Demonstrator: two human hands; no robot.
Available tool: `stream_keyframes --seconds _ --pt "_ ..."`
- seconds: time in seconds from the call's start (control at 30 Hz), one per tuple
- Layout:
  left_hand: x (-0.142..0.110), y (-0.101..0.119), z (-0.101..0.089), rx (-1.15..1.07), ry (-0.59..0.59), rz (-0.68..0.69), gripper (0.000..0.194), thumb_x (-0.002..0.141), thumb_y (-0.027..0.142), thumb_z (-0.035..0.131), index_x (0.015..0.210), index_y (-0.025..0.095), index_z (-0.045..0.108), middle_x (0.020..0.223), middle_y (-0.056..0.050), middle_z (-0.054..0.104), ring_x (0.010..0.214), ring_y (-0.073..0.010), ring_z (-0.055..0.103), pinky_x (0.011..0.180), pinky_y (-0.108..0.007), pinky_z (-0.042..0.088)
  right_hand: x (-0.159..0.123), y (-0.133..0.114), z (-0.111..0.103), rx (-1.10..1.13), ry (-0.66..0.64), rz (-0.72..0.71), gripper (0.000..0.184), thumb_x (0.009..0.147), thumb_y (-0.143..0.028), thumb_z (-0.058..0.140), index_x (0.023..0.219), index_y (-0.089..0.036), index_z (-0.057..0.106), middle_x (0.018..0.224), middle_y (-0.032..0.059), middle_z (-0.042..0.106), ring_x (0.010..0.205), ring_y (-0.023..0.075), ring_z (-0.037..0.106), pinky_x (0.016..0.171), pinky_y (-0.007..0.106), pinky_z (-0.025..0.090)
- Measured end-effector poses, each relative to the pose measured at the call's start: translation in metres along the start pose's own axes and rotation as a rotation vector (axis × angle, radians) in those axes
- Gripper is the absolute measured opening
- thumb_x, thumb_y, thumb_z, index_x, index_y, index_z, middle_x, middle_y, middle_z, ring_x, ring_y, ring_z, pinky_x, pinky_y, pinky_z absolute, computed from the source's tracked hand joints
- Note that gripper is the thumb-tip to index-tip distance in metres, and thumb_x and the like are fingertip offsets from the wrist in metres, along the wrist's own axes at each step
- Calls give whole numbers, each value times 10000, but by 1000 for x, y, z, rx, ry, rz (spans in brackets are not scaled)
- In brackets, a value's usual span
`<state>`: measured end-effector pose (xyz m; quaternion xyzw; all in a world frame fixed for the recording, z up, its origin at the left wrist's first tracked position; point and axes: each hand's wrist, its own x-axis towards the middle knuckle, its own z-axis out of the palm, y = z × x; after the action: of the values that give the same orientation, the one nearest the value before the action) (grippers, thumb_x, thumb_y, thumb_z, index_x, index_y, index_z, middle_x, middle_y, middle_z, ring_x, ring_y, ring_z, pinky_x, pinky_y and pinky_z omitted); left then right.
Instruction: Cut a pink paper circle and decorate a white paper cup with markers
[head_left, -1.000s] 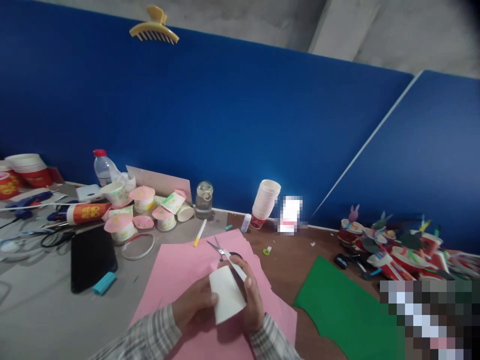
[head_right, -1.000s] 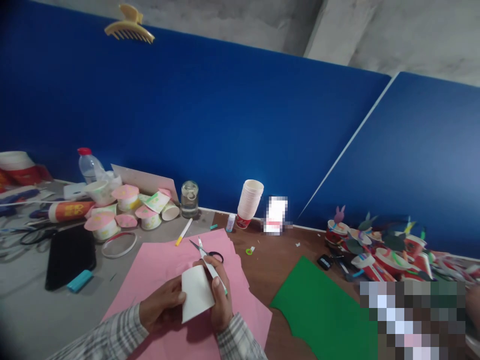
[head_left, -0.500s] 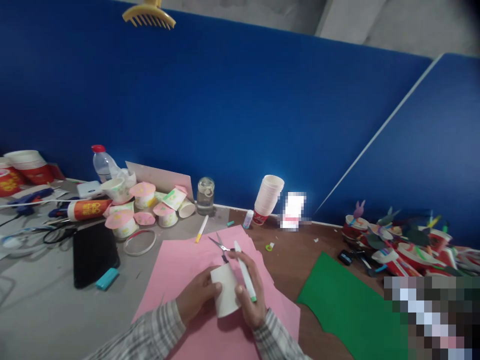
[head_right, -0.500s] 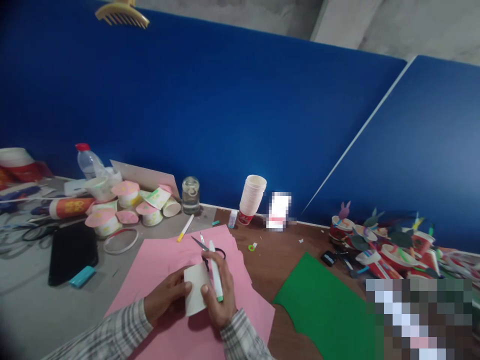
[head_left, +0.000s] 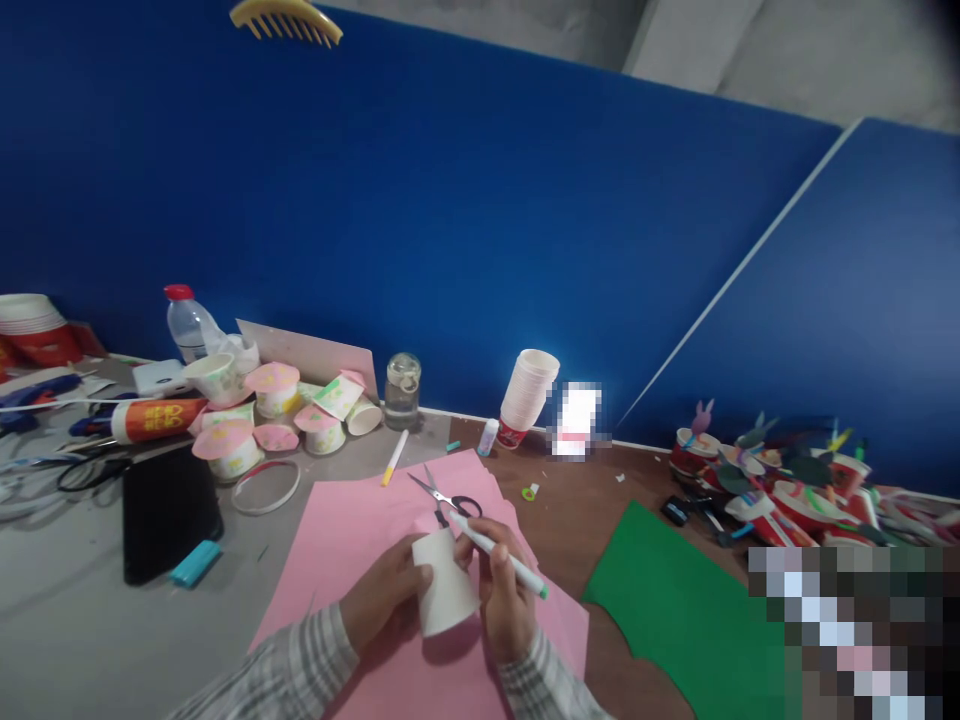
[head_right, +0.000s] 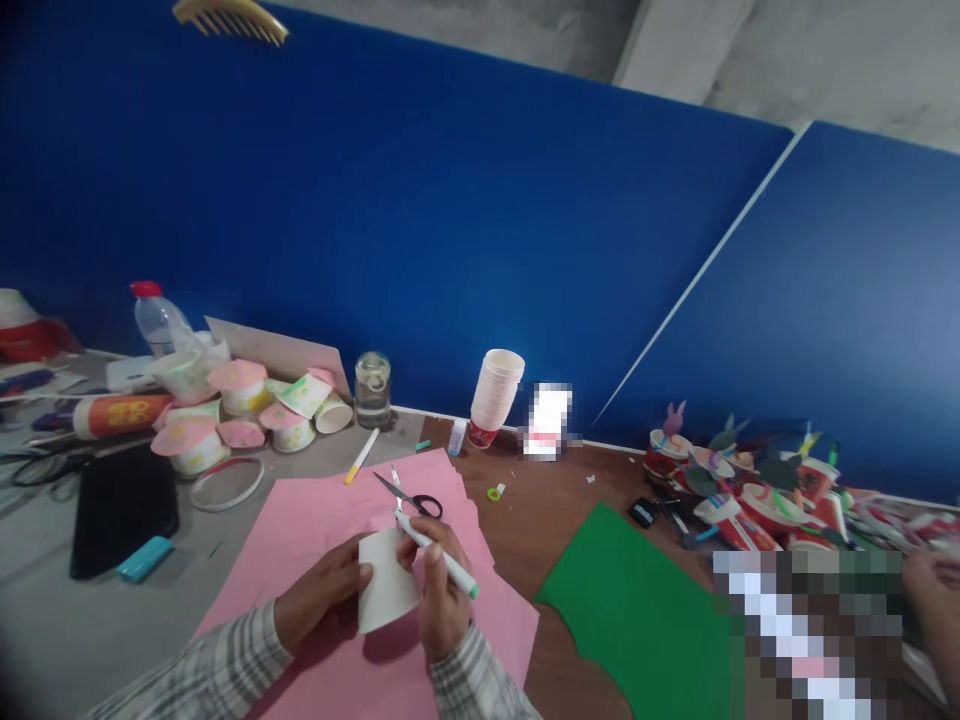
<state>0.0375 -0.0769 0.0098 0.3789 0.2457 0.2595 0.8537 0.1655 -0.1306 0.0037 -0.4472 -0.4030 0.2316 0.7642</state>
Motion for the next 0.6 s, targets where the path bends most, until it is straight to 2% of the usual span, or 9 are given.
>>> stream_keyframes --seconds 0.23,0.43,0.6 --pt "-1 7 5 22 -79 39 434 513 366 796 862 169 628 520 11 608 335 -90 427 290 -185 250 -3 -12 -1 -78 -30 -67 350 797 -439 440 822 -200 694 626 29 597 520 211 539 477 319 462" --pt "-2 4 6 -13 -38 57 423 504 360 798 847 173 635 543 9 602 407 -117 465 336 -192 277 -6 -11 -4 -126 -52 -7 197 754 -337 537 736 -202 679 560 -6 570 426 171 480 393 258 394" --pt "-1 5 4 10 -73 60 384 522 340 793 830 170 638 467 46 575 294 -57 354 314 -189 248 -7 -10 -3 -141 0 13 202 768 -304 513 679 -207 667 505 -25 539 404 163 454 382 248 383"
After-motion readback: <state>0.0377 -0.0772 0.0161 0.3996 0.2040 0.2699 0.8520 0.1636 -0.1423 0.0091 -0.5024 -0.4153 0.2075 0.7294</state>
